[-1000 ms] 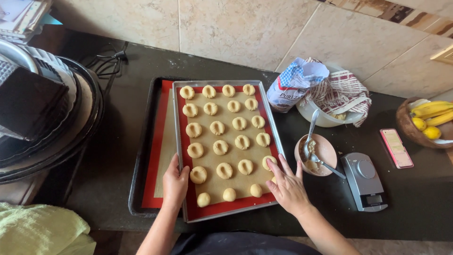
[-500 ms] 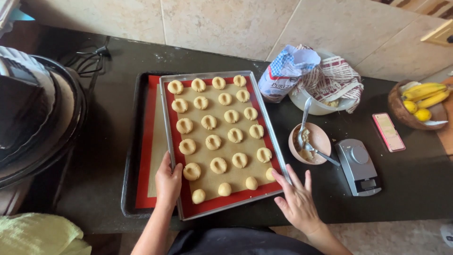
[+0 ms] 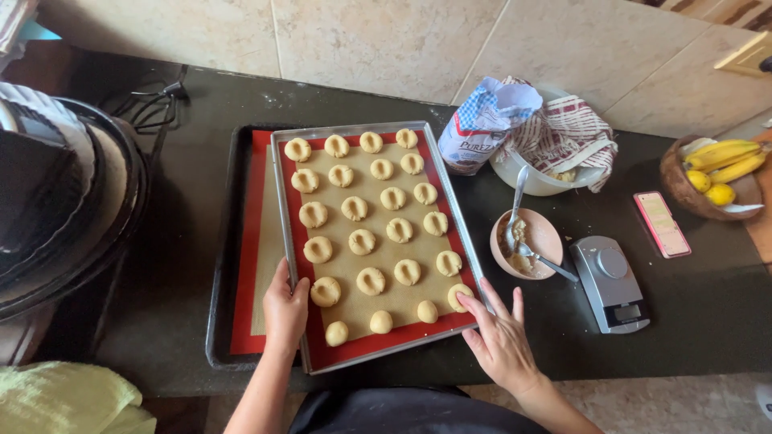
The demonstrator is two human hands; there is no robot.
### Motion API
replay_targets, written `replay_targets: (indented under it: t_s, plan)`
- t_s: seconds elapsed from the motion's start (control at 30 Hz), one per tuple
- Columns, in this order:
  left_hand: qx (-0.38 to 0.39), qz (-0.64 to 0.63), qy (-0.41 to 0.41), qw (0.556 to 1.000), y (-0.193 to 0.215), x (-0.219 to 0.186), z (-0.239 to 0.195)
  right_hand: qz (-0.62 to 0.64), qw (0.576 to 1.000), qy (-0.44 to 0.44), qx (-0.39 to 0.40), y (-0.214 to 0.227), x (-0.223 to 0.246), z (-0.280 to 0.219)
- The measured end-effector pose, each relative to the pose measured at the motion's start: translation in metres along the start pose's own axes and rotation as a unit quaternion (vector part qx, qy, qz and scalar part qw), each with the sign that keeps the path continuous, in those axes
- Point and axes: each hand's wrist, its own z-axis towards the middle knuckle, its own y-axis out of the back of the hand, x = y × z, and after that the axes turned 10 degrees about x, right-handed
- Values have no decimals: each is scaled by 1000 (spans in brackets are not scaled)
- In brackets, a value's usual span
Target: The person presses indentations into rows of cookie dough balls on a baking sheet using their thumbs. They then use a spoon to scoop a white filling from a bowl and place it into each indentation on the cookies.
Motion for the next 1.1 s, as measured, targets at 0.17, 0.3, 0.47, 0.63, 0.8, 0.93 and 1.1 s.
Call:
replay_targets:
  t_s: [0.17, 0.3, 0.47, 0.63, 0.8, 0.93, 1.1]
  plan:
    - [11, -17, 15, 1000, 2, -19, -6, -28, 997, 73, -4, -4, 23, 1]
    - [10, -29, 31, 999, 2, -22, -8, -43, 994, 101, 29, -13, 28, 5]
    - [5, -33, 17, 999, 0, -12, -3, -54, 993, 97, 32, -18, 29, 7]
    - [5, -34, 24, 999, 1, -17, -4, -35, 994, 99, 40, -14, 29, 11]
    - [2, 15, 2, 1000, 3, -11, -3, 13, 989, 150, -6, -5, 50, 23]
    - [-3, 14, 6, 1000, 1, 1, 3, -20, 974, 225, 9, -24, 60, 33]
    - [13, -1, 6, 1000, 3, -6, -1, -48, 973, 227, 15, -26, 67, 42]
